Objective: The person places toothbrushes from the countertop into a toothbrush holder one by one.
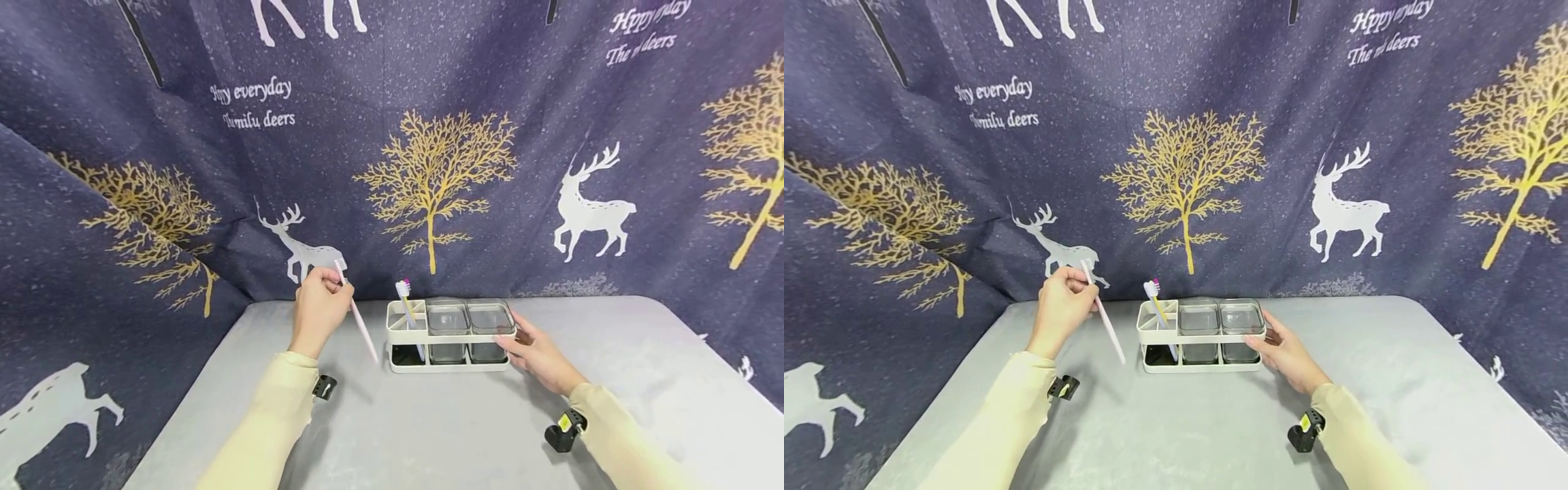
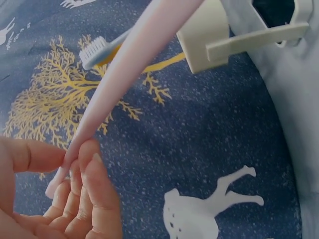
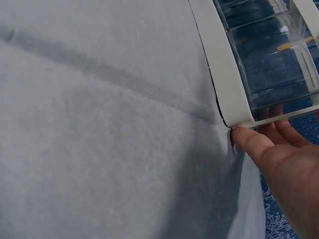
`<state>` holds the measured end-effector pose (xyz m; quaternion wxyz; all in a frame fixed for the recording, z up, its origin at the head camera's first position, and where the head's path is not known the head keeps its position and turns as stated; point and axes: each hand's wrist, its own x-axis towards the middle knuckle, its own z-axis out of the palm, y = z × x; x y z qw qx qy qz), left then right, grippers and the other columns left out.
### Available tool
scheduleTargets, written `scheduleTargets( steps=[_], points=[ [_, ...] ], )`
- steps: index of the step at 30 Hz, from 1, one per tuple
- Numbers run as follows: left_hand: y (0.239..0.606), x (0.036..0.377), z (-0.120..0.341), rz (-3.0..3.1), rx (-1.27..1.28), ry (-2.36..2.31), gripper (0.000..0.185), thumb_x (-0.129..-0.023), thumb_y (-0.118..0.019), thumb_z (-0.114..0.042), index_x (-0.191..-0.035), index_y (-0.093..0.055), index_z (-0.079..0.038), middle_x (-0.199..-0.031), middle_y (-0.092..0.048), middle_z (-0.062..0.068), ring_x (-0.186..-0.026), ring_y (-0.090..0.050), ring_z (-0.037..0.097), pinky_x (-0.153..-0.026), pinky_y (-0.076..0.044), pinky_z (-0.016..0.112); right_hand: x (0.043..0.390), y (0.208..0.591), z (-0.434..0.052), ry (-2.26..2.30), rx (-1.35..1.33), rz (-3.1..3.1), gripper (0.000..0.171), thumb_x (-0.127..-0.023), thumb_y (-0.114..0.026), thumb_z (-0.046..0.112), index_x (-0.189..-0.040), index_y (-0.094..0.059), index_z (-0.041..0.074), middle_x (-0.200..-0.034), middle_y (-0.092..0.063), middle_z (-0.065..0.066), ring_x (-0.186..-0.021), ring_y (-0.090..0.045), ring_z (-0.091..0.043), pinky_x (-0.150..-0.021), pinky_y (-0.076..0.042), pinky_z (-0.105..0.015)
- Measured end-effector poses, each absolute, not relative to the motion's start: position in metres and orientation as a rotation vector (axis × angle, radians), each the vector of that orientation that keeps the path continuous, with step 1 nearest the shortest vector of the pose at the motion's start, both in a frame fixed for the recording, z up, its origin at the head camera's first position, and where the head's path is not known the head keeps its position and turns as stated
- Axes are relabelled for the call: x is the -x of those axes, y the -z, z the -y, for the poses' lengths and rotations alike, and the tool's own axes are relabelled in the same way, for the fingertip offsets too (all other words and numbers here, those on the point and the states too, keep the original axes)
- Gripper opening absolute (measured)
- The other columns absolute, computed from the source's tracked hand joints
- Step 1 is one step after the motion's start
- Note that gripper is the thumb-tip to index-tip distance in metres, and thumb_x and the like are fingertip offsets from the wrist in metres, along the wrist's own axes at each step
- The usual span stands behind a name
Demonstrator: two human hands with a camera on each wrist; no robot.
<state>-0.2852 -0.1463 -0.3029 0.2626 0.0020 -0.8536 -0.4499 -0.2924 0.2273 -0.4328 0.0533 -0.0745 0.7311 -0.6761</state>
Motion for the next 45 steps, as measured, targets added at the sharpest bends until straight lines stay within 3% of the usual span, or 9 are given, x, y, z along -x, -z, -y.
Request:
scheduleTargets(
  steps=[10, 16, 26, 33, 39, 45],
  points=[
    [0.297, 0.289, 0.134, 2.186, 0.042, 1.312, 0.020, -0.080, -0.065, -0.006, -0.099, -0.062, -0.002, -0.074, -0.067, 0.007, -0.055, -0.065, 0.014, -0.057, -0.045, 0.028, 0.293, 0.432, -0.228, 2.060, 0.223, -2.219, 0.085, -0.097, -0.064, 0.017, -0.160, -0.006, 0.013, -0.146, -0.035, -0.032, -0.109, -0.055, -0.009, -0.092, -0.049, -0.031],
    [0.296, 0.288, 0.131, 2.139, 0.052, 1.279, 0.019, -0.080, -0.064, -0.005, -0.098, -0.060, -0.002, -0.075, -0.068, 0.008, -0.053, -0.061, 0.013, -0.055, -0.043, 0.029, 0.294, 0.434, -0.226, 2.051, 0.249, -2.206, 0.085, -0.098, -0.063, 0.019, -0.160, -0.005, 0.014, -0.148, -0.032, -0.032, -0.116, -0.053, -0.015, -0.095, -0.047, -0.033],
    [0.301, 0.289, 0.116, 1.991, 0.090, 1.429, 0.019, -0.081, -0.062, -0.003, -0.098, -0.056, -0.002, -0.077, -0.069, 0.009, -0.052, -0.065, 0.013, -0.046, -0.046, 0.023, 0.293, 0.439, -0.229, 2.044, 0.211, -2.233, 0.085, -0.097, -0.065, 0.021, -0.160, -0.008, 0.015, -0.127, -0.050, -0.016, -0.102, -0.057, -0.012, -0.081, -0.051, -0.026],
    [0.303, 0.293, 0.107, 1.902, 0.121, 1.490, 0.018, -0.081, -0.061, -0.001, -0.098, -0.054, -0.002, -0.078, -0.067, 0.009, -0.062, -0.070, 0.029, -0.050, -0.051, 0.023, 0.292, 0.442, -0.225, 2.077, 0.202, -2.218, 0.083, -0.096, -0.066, 0.018, -0.160, -0.013, 0.016, -0.109, -0.053, -0.008, -0.087, -0.055, -0.010, -0.073, -0.052, -0.023],
    [0.311, 0.297, 0.101, 1.933, 0.104, 1.420, 0.018, -0.080, -0.064, -0.004, -0.096, -0.055, -0.005, -0.076, -0.066, 0.004, -0.063, -0.066, 0.020, -0.058, -0.047, 0.025, 0.289, 0.442, -0.222, 2.088, 0.202, -2.203, 0.083, -0.095, -0.066, 0.017, -0.159, -0.013, 0.016, -0.102, -0.052, -0.006, -0.079, -0.051, -0.009, -0.068, -0.050, -0.022],
    [0.313, 0.303, 0.095, 1.932, 0.127, 1.418, 0.018, -0.080, -0.065, -0.005, -0.096, -0.057, -0.006, -0.075, -0.066, 0.002, -0.063, -0.062, 0.016, -0.064, -0.046, 0.030, 0.291, 0.440, -0.224, 2.082, 0.190, -2.225, 0.082, -0.096, -0.065, 0.018, -0.159, -0.013, 0.015, -0.108, -0.053, -0.006, -0.085, -0.053, -0.009, -0.071, -0.050, -0.022]
  ],
)
